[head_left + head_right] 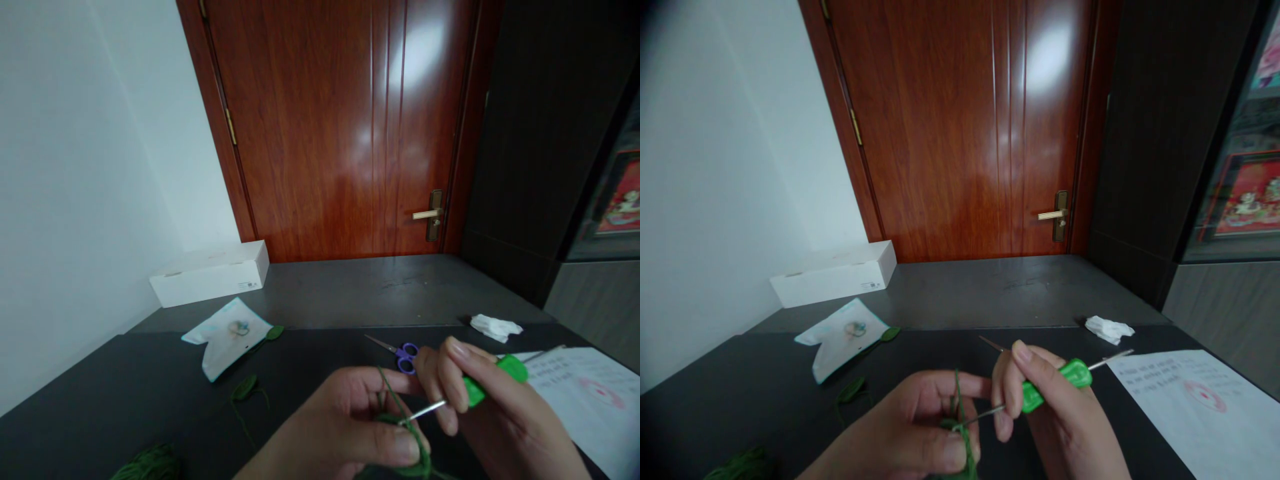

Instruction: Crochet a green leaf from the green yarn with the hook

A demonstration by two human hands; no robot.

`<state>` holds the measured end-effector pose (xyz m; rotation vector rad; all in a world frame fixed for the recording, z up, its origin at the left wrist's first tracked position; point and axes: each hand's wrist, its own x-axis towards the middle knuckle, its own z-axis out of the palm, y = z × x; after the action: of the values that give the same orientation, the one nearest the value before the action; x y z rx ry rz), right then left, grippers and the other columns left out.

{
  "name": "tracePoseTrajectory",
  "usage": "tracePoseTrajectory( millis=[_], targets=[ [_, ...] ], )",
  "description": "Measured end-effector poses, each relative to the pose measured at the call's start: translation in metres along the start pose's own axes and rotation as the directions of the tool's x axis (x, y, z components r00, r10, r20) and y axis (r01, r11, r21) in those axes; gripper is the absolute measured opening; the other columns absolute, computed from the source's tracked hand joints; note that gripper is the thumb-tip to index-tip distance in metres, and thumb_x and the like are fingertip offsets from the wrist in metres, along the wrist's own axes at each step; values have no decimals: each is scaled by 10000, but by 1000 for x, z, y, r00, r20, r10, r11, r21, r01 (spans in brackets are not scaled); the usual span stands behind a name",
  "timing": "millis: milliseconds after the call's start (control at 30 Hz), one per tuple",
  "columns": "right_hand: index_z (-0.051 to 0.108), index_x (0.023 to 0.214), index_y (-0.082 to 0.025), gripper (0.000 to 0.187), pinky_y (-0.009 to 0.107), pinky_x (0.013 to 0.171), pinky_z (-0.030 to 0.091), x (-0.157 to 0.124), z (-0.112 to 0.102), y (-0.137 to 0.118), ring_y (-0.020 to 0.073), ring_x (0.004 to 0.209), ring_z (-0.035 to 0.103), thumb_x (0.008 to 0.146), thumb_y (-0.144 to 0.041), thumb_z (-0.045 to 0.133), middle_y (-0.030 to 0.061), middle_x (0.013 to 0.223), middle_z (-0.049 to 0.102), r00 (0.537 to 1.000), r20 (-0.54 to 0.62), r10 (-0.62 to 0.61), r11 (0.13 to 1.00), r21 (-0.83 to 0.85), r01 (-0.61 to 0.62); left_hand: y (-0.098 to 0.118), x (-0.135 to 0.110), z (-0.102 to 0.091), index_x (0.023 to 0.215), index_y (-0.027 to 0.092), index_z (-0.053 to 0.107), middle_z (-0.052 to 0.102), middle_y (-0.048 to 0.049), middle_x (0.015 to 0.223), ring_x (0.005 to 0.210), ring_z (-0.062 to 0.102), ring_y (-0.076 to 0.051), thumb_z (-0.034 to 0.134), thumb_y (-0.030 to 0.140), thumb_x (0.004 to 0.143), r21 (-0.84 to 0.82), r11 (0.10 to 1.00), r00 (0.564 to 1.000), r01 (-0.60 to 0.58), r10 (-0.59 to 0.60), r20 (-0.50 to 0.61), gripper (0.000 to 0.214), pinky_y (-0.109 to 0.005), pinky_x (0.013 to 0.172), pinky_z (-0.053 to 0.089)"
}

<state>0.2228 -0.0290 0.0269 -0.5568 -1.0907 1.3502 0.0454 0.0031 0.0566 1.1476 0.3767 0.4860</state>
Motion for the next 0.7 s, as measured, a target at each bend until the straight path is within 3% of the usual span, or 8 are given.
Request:
tracePoseTrajectory(
  millis=[67,167,267,367,467,567,700],
  targets=[
    [621,626,-206,425,273,682,465,1,1,0,171,645,530,964,-421,478,9,605,592,1000,-23,-11,999,-37,10,-4,0,-1,1206,107,619,566,13,773,693,475,-88,775,236,702,99,994,989,-46,59,-136,543,-235,701,339],
    [632,645,-205,423,265,688,467,2,2,1,168,652,544,963,-440,481,9,630,616,998,-51,30,998,-52,-33,-11,0,-4,1452,143,342,599,17,812,746,538,-120,790,246,711,236,969,947,-78,146,-287,871,-285,741,388],
    [627,648,-210,429,273,702,475,3,2,1,171,662,558,969,-447,469,10,648,629,996,-53,70,997,-35,-72,-12,0,-1,1526,154,116,607,25,794,720,546,-127,752,198,729,326,937,912,-124,238,-334,1020,-301,730,410],
    [631,653,-211,428,272,712,475,3,2,0,174,678,565,966,-456,472,14,656,634,996,-54,69,996,-51,-72,-10,0,5,1535,196,5,619,29,796,719,561,-137,730,161,731,371,919,880,-132,281,-384,1083,-311,726,424],
    [647,664,-215,415,277,707,476,2,3,-1,179,676,569,954,-466,489,18,653,641,998,-58,37,994,-103,-43,-9,-1,12,1534,220,-29,631,35,796,736,580,-149,706,121,720,437,891,835,-119,328,-441,1101,-334,761,433],
    [654,651,-225,424,285,694,475,4,4,-2,185,663,576,951,-473,486,17,641,642,998,-67,-3,987,-158,-8,-12,-2,13,1536,214,67,627,34,822,755,572,-144,672,104,718,512,848,772,-138,416,-480,1023,-341,801,426],
    [652,656,-232,435,263,683,471,4,2,-2,171,671,581,978,-441,448,7,650,641,995,-25,-93,967,-242,84,-15,-2,11,1521,213,179,614,26,845,776,558,-147,656,139,733,555,817,736,-153,469,-488,924,-349,800,421]
  ],
)
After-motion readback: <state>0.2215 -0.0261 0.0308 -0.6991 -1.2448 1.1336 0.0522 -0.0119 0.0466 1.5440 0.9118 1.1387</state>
